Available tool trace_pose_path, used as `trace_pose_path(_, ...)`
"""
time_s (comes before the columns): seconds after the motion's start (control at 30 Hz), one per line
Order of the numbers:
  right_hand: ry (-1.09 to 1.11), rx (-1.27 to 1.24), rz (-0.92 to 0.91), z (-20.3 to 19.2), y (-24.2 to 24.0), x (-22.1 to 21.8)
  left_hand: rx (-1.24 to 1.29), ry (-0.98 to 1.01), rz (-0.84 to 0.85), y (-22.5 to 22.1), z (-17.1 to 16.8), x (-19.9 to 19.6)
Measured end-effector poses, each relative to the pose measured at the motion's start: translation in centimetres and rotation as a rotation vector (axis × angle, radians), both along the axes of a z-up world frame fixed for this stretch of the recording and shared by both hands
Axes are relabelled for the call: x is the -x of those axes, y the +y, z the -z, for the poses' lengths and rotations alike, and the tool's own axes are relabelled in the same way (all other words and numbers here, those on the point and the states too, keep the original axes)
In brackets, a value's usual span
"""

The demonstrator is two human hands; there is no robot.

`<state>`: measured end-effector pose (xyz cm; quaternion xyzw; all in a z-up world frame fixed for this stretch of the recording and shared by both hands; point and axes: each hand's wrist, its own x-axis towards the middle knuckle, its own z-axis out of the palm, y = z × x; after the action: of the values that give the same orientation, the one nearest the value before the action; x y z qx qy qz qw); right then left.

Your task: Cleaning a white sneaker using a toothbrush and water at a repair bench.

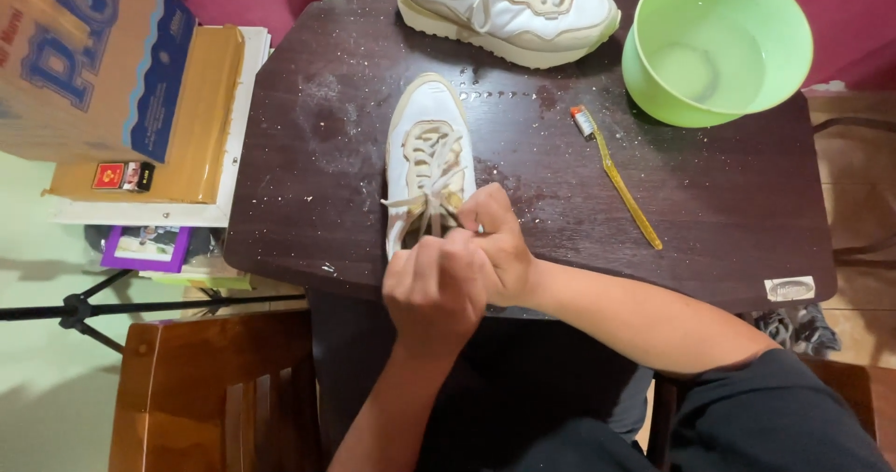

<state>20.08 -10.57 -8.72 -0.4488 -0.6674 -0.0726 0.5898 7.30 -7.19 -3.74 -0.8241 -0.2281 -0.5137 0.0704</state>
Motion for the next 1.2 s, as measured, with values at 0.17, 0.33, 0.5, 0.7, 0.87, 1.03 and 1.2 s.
trace_pose_path(0.17,-0.086,0.038,0.035,-1.6,-0.4,0.5,0.729,-0.043,0.241,2.6,-2.1,2.7)
trace_pose_path(0.33,0.094,0.089,-0.079,-2.6,-1.4,0.7,0.186,-0.343,0.168,0.9,3.3,3.7)
trace_pose_path(0.5,0.361,0.005,-0.029,-2.9,-1.6,0.0,0.662,-0.131,0.094,-0.5,4.4,5.1)
trace_pose_path(0.7,-0.175,-0.005,-0.086,-2.7,-1.0,-0.8,1.008,-0.465,0.336,5.4,4.0,9.0)
trace_pose_path(0.87,-0.839,0.396,0.095,-5.3,1.8,-1.7,1.041,-0.262,0.400,6.7,3.6,9.9)
trace_pose_path(1.03,-0.607,0.885,0.316,-8.3,4.1,-6.2,1.048,-0.286,0.496,7.4,3.4,9.8)
trace_pose_path(1.2,-0.195,0.629,0.397,-7.9,0.9,-8.9,1.137,-0.380,0.589,9.7,3.2,10.1)
